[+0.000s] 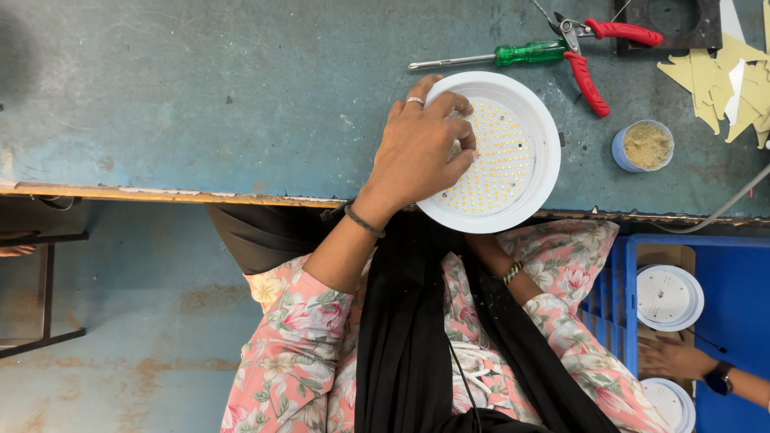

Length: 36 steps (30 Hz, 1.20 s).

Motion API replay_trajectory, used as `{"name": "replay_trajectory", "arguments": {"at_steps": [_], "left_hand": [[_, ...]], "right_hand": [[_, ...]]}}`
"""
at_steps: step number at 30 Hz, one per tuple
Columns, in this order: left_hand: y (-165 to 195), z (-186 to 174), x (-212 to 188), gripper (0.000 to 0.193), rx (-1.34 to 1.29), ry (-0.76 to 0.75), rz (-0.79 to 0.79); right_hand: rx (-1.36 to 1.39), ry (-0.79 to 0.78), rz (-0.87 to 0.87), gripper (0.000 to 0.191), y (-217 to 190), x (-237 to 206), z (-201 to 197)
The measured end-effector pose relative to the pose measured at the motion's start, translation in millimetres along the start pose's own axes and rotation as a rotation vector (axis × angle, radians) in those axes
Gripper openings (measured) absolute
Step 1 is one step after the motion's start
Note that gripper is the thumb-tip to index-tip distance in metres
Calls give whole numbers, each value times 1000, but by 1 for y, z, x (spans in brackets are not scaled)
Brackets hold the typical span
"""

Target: The person solders wires onto a round LED light panel at a workbench. They hold the panel steady, apply flux from a small container, and use a soldering iron to solder connection points, occasionally using pliers to position or trim wires before continuing to solder.

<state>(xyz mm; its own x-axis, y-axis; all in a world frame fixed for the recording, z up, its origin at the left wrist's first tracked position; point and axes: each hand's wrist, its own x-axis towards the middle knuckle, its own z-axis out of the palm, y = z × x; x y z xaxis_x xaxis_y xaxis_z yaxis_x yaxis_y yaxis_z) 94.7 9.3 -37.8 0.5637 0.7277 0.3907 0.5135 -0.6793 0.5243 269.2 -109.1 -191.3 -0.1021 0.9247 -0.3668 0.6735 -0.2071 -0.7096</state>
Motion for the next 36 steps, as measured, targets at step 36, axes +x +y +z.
{"name": "replay_trajectory", "arguments": {"at_steps": [36], "left_hand": [[2,-16,11,7,-39,-54,-42]], "right_hand": [[1439,754,-333,51,3,-11,-310]]}}
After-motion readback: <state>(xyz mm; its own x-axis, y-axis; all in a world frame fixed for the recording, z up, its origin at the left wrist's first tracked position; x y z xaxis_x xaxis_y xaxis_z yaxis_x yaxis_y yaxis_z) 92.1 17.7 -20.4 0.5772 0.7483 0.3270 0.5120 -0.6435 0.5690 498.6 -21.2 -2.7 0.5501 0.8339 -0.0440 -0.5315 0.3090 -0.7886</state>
